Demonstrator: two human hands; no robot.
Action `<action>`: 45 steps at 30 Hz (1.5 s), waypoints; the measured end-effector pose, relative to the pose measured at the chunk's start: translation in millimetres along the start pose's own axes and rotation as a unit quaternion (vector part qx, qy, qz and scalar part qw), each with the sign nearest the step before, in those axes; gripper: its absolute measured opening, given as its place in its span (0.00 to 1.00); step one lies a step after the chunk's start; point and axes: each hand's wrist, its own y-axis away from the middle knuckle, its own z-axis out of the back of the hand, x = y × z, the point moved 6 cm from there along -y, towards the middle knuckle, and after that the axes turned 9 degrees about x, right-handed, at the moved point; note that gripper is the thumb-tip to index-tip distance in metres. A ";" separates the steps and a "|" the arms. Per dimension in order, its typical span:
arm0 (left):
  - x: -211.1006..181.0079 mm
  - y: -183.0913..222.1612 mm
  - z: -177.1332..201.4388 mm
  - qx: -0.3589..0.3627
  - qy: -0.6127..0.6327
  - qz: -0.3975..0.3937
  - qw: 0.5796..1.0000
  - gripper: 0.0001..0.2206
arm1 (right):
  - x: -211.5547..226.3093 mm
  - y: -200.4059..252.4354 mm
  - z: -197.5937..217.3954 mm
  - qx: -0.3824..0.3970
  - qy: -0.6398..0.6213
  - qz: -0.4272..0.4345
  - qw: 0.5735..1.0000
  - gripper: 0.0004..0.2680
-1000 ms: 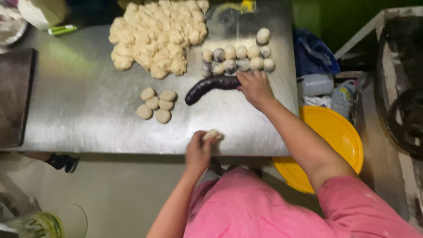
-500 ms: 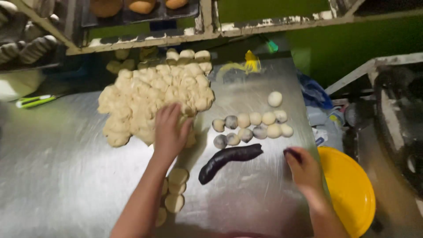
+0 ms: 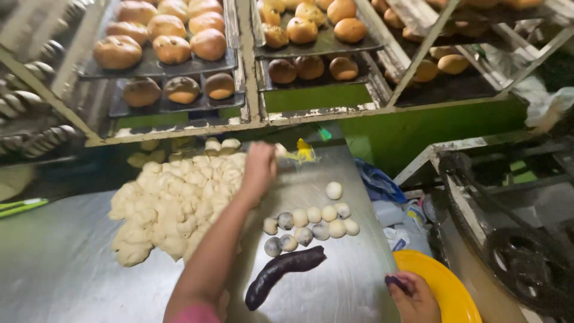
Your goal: Portion and shape dough into small balls on a metal work surface
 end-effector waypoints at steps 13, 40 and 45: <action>-235.3 354.0 -33.5 0.122 0.061 0.138 0.981 0.03 | 24.5 68.9 -84.7 0.482 0.056 -0.020 0.874 0.21; -202.1 377.4 3.1 0.045 0.310 0.168 0.935 0.13 | 28.7 136.2 -142.7 0.388 0.170 0.090 0.901 0.21; -218.0 370.0 -23.8 0.257 0.334 0.298 0.857 0.34 | 42.9 134.2 -111.6 0.243 0.314 0.125 0.909 0.08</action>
